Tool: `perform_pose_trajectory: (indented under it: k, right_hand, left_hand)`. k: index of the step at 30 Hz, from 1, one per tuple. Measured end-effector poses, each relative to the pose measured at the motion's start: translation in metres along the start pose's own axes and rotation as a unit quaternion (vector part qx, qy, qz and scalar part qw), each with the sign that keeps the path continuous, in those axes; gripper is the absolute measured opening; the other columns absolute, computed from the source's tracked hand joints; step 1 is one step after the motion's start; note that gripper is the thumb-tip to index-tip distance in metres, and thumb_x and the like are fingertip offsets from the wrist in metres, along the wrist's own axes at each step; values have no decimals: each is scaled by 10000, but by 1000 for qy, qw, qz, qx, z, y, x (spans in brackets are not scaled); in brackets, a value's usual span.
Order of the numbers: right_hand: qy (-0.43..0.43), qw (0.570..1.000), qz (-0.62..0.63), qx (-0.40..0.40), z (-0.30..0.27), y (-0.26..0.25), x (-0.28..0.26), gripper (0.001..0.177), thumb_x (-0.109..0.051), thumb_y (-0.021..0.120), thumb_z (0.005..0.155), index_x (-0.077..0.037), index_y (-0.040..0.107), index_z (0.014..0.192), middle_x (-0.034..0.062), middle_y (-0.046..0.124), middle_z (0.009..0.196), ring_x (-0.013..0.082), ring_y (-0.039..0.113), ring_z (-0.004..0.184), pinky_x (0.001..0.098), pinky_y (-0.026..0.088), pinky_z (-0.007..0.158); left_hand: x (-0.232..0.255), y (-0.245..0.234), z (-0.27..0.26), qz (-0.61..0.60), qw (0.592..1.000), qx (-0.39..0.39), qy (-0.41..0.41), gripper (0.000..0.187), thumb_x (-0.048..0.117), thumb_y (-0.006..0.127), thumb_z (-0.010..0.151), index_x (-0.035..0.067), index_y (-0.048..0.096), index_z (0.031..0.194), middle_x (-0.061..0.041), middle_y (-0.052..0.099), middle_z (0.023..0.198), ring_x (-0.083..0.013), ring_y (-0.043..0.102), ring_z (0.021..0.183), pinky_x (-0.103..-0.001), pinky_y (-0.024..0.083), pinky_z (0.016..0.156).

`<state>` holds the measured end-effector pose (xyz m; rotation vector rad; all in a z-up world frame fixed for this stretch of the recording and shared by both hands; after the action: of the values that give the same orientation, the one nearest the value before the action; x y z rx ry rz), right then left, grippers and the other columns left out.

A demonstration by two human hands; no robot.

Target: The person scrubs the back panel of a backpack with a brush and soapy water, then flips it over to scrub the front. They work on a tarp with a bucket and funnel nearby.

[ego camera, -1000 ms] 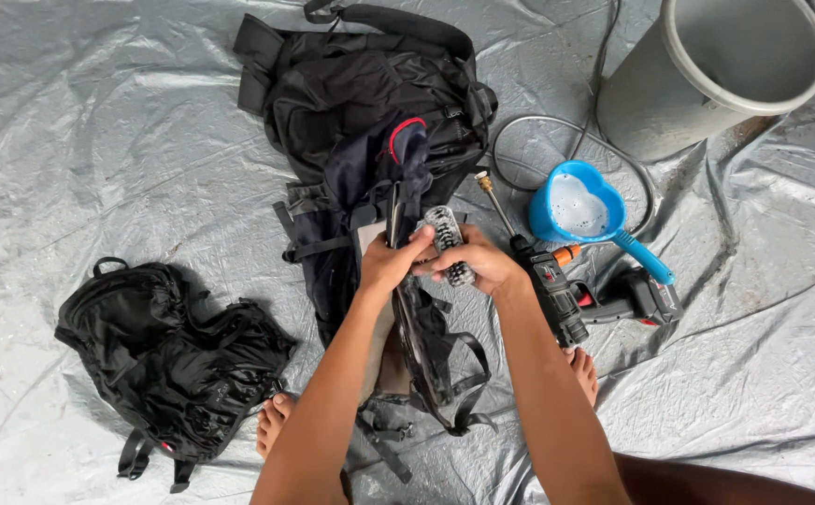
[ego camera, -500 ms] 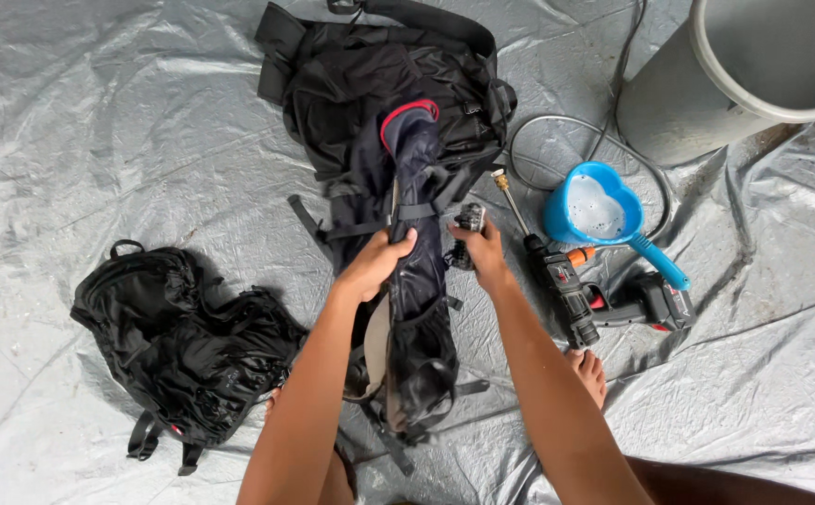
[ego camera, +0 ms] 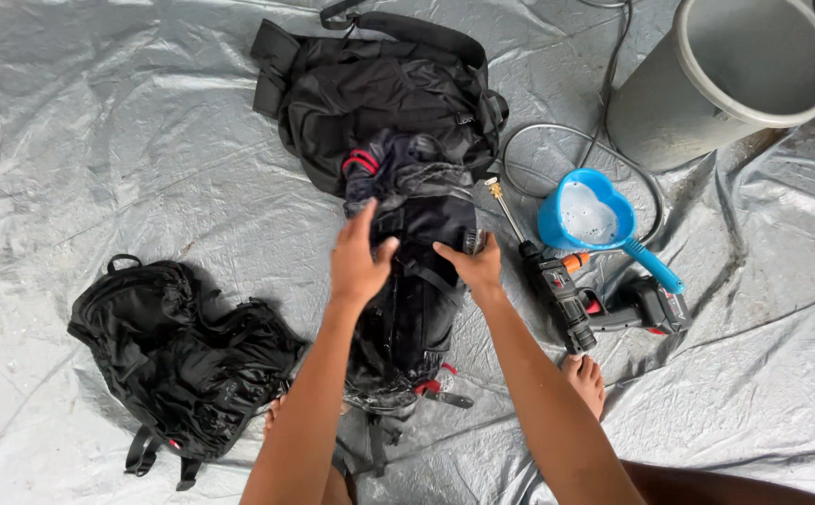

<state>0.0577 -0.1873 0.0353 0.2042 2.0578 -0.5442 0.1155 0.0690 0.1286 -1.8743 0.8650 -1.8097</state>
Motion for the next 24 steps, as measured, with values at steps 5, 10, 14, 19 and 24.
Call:
perform_pose_trajectory:
  k: [5,10,14,19,24]
  right_hand:
    - [-118,981,-149,24,-9,-2,-32,1007,-399,1031,813,5,465,1542,351,603,1408,583,615,1314,760,564,999]
    - [-174,976,-131,-8,23,-20,-39,811,-320,1082,614,-106,701,1297,232,790,1158,508,747,1160,652,634,905]
    - [-109,983,142,-41,48,-12,10,556,-50,1085,633,-12,815,1118,168,821,1028,271,774,981,463,623,875]
    - [-7,996,45,-73,40,-24,37,914,-176,1122,612,18,717,1408,292,743,1354,486,678,1336,608,556,1085]
    - [-67,983,-133,-103,32,-39,-32,1152,-214,1107,624,80,545,1586,370,602,1528,596,519,1467,751,441,1221]
  left_hand:
    - [-72,80,-26,196,963,-170,-69,765,824,354,1082,509,256,1772,-70,128,1878,-472,202,1676,-752,433,1165]
    - [-106,64,-21,177,979,-59,-80,864,778,663,970,476,360,1720,-39,487,1502,-391,559,1411,-647,548,1084]
    - [-149,76,-1,163,986,-4,-39,691,546,822,921,363,501,1505,17,661,1173,-322,694,1179,-593,511,1072]
    - [-166,71,-1,215,973,84,13,240,337,844,917,294,646,1047,93,720,908,-234,747,946,-484,533,957]
    - [-116,11,-36,231,940,244,59,224,124,743,946,211,543,998,-3,623,930,-277,701,911,-455,573,787]
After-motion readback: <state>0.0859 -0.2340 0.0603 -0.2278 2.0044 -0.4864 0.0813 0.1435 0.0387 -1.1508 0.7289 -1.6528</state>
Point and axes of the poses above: each hand's wrist, its own z-axis towards the middle knuckle, its own y-axis out of the palm, x = y × z, the point moved 10 cm from there along z, towards the middle knuckle
